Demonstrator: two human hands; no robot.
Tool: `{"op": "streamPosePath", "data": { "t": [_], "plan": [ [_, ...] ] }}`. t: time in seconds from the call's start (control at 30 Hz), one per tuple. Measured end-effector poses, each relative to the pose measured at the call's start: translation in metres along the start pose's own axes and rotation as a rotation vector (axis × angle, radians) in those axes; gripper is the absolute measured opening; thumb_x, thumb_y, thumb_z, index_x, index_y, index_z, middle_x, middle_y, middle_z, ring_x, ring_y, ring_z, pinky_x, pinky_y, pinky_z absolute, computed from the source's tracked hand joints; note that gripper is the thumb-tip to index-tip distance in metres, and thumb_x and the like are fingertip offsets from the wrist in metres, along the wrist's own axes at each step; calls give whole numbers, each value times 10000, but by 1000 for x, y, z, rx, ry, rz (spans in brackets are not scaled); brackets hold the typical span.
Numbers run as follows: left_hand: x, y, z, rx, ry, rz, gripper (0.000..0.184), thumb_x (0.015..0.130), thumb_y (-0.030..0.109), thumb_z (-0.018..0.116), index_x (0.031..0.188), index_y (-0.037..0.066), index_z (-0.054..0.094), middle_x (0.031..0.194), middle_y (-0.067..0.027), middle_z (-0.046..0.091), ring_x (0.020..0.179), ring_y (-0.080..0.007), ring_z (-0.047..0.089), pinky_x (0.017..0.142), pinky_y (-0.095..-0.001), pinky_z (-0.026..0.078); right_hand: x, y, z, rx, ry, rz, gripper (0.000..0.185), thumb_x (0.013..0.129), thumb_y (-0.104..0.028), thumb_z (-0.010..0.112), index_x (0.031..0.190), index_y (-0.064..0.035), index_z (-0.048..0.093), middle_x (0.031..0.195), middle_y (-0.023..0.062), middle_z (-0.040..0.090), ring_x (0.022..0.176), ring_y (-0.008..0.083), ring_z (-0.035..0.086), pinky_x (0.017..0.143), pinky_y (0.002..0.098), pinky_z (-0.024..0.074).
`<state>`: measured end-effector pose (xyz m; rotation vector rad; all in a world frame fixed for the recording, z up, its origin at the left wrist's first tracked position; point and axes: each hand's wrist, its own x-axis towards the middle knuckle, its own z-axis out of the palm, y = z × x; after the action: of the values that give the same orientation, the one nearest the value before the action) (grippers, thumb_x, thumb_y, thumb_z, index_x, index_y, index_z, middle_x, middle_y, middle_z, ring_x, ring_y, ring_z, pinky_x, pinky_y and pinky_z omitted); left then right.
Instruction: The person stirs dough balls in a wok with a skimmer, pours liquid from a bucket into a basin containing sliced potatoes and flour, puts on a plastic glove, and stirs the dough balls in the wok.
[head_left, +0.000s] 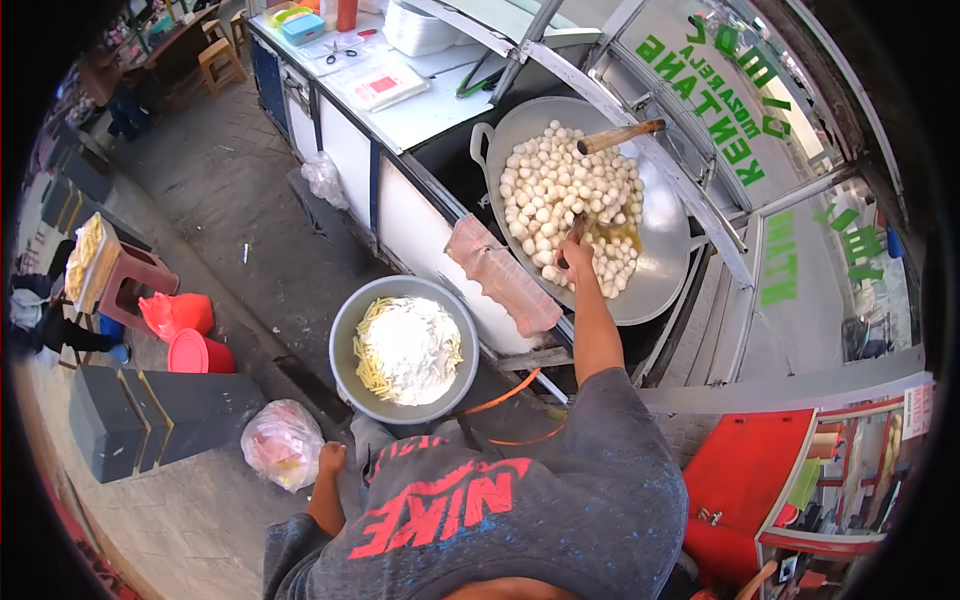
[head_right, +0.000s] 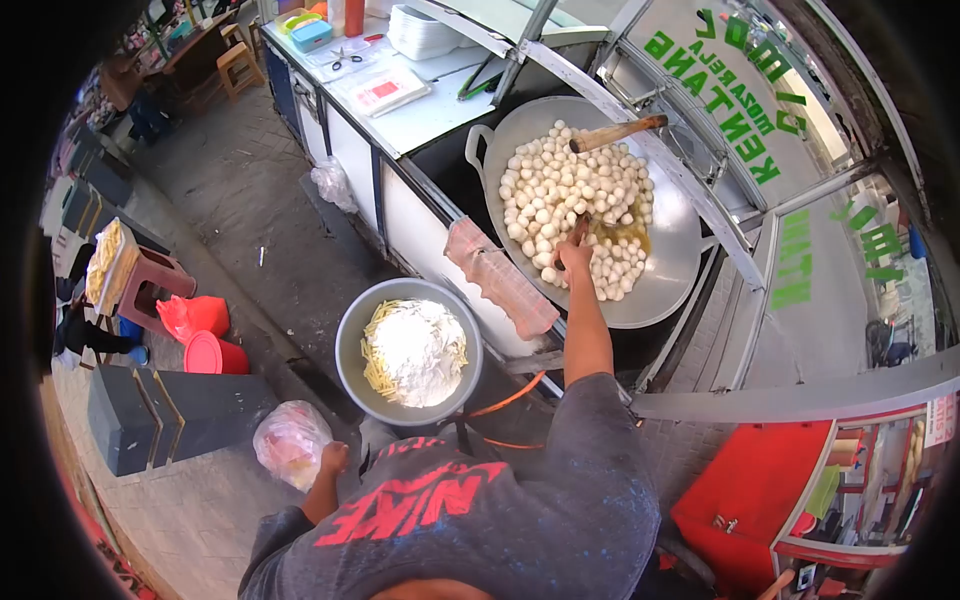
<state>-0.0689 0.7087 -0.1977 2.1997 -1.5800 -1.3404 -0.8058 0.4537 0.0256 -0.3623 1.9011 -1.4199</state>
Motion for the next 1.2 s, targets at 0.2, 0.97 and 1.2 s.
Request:
{"op": "streamPosePath", "data": {
  "t": [0.2,0.97,1.2],
  "plan": [
    [-4,111,-28,-90,96,90,342,793,247,590,1014,-10,632,918,-170,676,860,-283,653,798,-363,500,-53,-44,0,206,-231,-98,111,765,16,531,861,-25,497,606,66,510,460,130,484,379,268,389],
    [28,113,-22,-14,-31,226,296,800,235,560,901,-26,657,810,-165,671,752,-251,656,692,-372,519,-243,-77,-202,-1521,475,-359,696,723,-13,607,1372,-141,390,977,166,565,870,354,622,745,450,512],
    [30,-10,-2,3,-16,152,248,857,222,515,789,11,627,588,-76,549,465,-179,528,403,-324,437,-153,-67,-173,-1332,210,-113,538,723,-81,575,1229,32,435,1073,283,603,1016,402,597,873,463,475]
  ]
}}
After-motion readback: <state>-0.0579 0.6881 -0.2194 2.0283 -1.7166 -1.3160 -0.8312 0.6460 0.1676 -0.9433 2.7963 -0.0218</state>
